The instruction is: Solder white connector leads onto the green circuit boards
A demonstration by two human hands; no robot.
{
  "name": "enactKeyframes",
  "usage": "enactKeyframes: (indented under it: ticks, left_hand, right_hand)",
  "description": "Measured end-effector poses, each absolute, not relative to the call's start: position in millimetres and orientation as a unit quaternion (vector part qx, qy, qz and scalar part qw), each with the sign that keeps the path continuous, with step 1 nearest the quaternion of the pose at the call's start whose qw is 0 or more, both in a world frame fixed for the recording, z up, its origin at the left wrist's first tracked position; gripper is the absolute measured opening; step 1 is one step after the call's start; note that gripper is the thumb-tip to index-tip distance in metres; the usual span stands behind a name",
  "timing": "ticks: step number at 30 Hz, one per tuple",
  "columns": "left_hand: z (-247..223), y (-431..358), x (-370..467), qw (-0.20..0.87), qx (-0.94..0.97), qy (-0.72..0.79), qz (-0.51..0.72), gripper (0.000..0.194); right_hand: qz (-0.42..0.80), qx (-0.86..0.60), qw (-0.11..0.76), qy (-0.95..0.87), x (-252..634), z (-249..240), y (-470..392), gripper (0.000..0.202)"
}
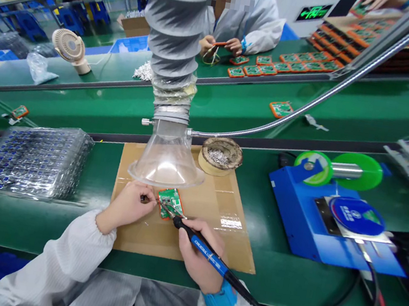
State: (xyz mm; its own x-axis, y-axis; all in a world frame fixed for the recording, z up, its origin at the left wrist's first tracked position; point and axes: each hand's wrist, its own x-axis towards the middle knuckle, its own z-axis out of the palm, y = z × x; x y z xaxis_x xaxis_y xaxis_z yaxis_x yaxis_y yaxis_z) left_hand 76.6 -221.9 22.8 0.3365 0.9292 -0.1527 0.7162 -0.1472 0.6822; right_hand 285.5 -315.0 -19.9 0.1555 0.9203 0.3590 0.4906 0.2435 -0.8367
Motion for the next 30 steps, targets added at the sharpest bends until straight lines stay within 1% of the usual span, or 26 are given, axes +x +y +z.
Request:
enactKeyframes:
  ticks: [9,20,26,30]
  left_hand:
    - [21.7,-221.9,76.8,0.340,0.740,0.559,0.155,0.021]
    - [21.6,-221.9,76.4,0.343,0.742,0.553,0.164,0.020]
    - [21.6,-222.5,75.9,0.342,0.741,0.555,0.159,0.020]
    - [21.2,-222.3,76.3,0.344,0.740,0.555,0.161,0.020]
  right_hand:
    - [0.222,-0.562,0.514,-0.609,284.0,-16.8,-311.9,0.005]
    - [0.199,-0.561,0.500,-0.629,284.7,-16.7,-314.3,0.006]
    - [0.190,-0.558,0.524,-0.615,284.7,-15.6,-312.8,0.005]
    - [0.195,-0.557,0.517,-0.620,284.7,-16.2,-313.4,0.006]
